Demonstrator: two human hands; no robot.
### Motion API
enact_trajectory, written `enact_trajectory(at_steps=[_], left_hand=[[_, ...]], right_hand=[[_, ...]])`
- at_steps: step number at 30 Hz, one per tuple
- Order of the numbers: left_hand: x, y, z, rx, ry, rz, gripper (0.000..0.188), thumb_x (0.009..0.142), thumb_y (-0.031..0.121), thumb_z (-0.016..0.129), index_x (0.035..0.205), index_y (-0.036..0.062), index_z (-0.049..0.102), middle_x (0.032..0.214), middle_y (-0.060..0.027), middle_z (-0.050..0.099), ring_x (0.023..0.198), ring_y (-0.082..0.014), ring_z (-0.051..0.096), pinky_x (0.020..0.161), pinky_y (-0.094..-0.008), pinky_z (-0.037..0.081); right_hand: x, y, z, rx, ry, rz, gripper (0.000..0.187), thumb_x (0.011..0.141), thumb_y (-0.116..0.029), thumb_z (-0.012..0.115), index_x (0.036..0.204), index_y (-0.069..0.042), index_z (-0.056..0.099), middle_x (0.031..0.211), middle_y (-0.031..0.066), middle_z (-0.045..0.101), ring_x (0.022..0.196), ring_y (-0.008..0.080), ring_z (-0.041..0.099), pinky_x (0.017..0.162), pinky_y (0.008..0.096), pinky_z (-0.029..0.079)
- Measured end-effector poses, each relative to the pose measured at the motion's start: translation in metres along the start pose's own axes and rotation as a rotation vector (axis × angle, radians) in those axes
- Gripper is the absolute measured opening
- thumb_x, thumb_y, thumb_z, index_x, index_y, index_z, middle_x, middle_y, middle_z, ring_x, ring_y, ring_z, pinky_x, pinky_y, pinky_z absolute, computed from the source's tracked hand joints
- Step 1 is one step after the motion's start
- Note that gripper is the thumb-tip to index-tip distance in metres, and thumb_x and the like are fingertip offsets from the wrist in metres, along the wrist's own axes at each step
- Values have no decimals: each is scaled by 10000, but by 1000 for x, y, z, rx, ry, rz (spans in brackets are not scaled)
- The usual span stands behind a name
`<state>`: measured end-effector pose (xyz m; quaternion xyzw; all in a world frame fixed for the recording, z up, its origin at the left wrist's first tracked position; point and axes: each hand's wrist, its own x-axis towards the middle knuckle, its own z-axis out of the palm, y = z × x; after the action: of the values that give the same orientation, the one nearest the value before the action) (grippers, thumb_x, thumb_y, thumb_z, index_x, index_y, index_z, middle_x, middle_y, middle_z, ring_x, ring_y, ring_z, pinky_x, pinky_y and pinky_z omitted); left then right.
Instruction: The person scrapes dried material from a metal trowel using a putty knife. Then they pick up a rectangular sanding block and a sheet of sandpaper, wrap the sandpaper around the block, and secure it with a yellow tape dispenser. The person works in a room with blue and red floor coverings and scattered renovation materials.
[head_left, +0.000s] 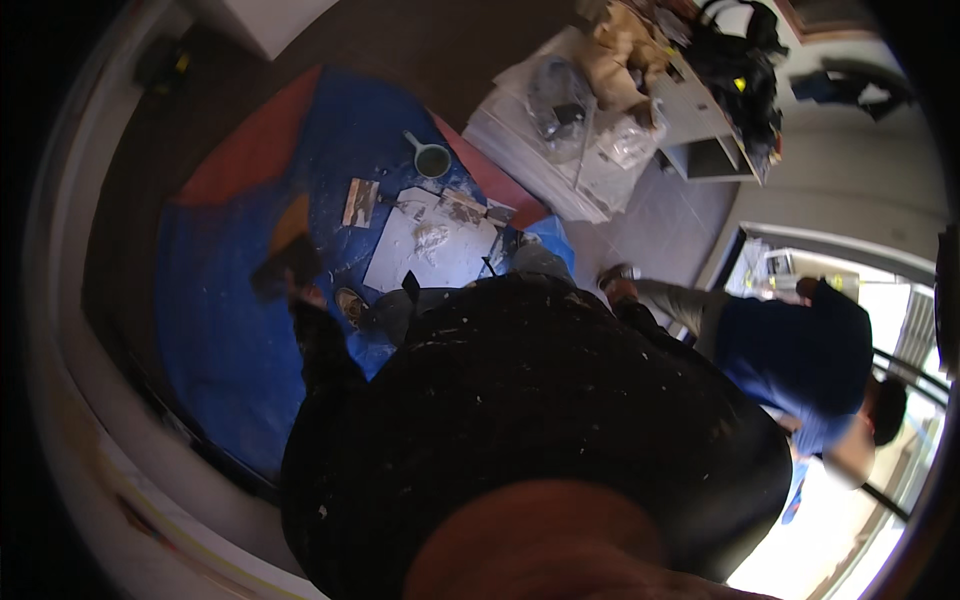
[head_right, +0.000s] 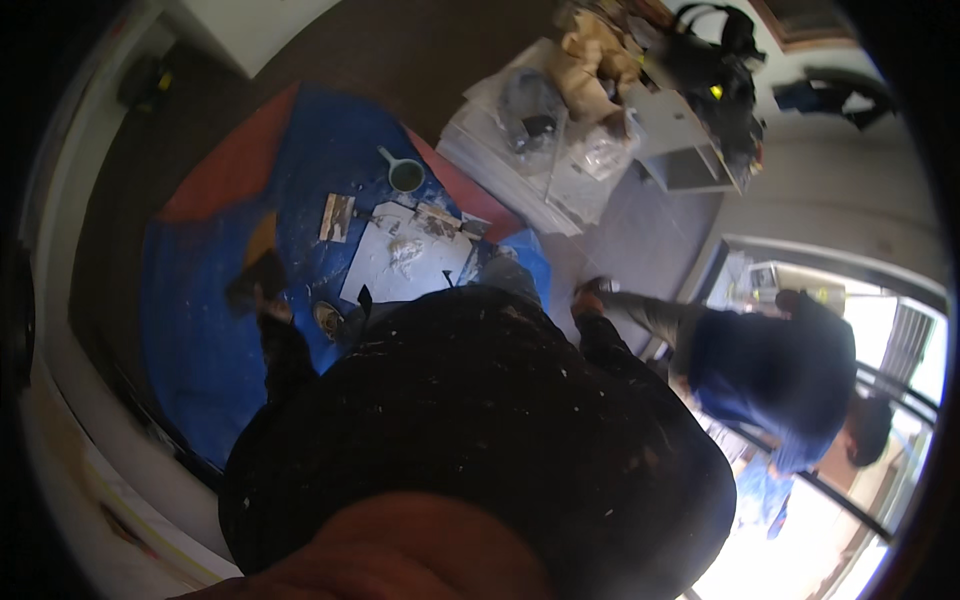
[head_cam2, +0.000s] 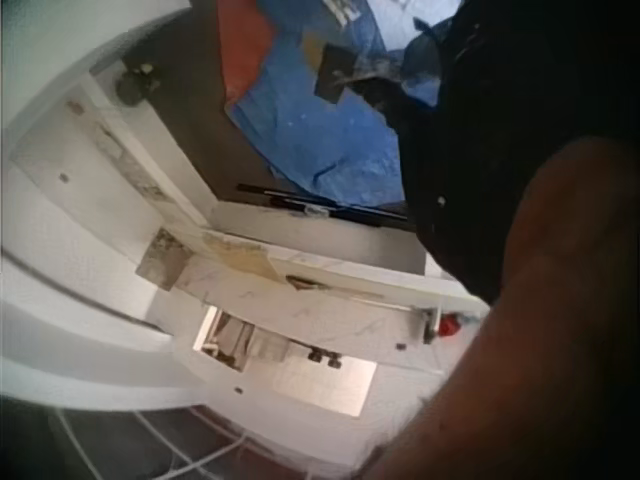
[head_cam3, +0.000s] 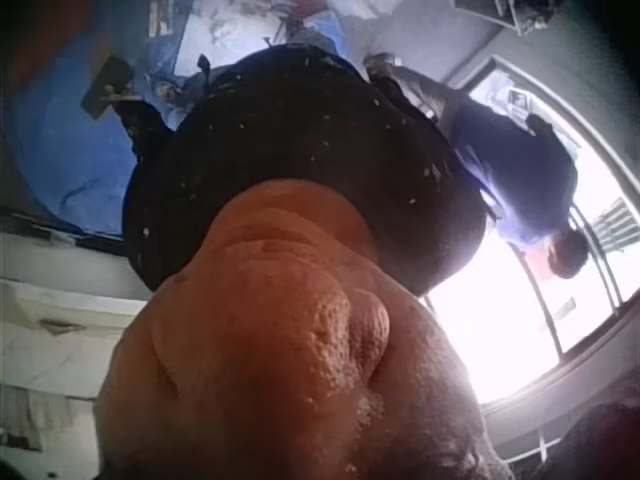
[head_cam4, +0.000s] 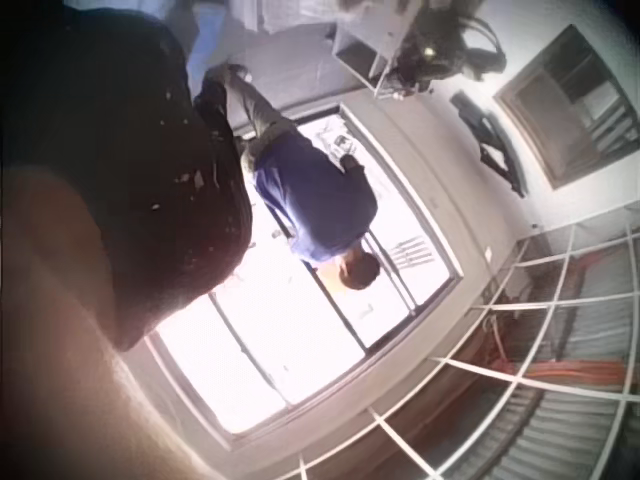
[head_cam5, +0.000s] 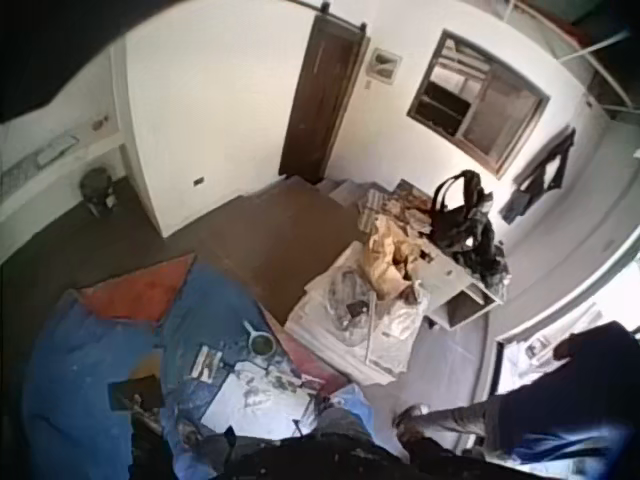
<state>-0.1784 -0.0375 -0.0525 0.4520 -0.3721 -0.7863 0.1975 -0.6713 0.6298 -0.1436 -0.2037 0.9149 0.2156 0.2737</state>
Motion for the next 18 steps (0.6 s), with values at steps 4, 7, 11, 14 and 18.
enact_trajectory(at_steps=[4,7,11,14,18], left_hand=[[-86,3,-127,-12,283,21,647,958,640,435,928,43,683,749,-77,651,632,-198,611,578,-315,486],[-132,14,-220,-48,385,33,668,960,651,419,917,42,691,754,-83,656,641,-204,619,584,-321,491],[-145,62,-316,-90,310,35,697,962,665,396,903,40,701,762,-90,663,652,-212,630,590,-328,496],[-117,101,-343,-182,108,34,720,963,675,380,892,39,709,768,-96,669,661,-217,638,596,-334,501],[-28,159,-311,-443,-547,-161,750,965,689,357,878,38,719,775,-103,676,673,-225,648,603,-342,506]], right_hand=[[29,-69,-45,-109,-246,-283,329,865,-228,547,1095,-55,707,1128,179,694,1077,366,653,927,491,504],[14,-131,-105,-115,-212,-346,304,856,-218,560,1068,-66,714,1107,172,699,1051,356,661,904,482,513],[-70,-207,-120,-31,-159,-355,270,844,-204,577,1032,-80,724,1080,163,705,1015,343,671,874,469,524],[-121,-276,-144,57,-90,-366,246,834,-194,589,1005,-90,732,1060,157,710,989,333,679,852,460,532],[-173,-340,-166,202,-6,-333,214,822,-181,606,969,-105,742,1033,148,717,954,320,690,822,447,543]])
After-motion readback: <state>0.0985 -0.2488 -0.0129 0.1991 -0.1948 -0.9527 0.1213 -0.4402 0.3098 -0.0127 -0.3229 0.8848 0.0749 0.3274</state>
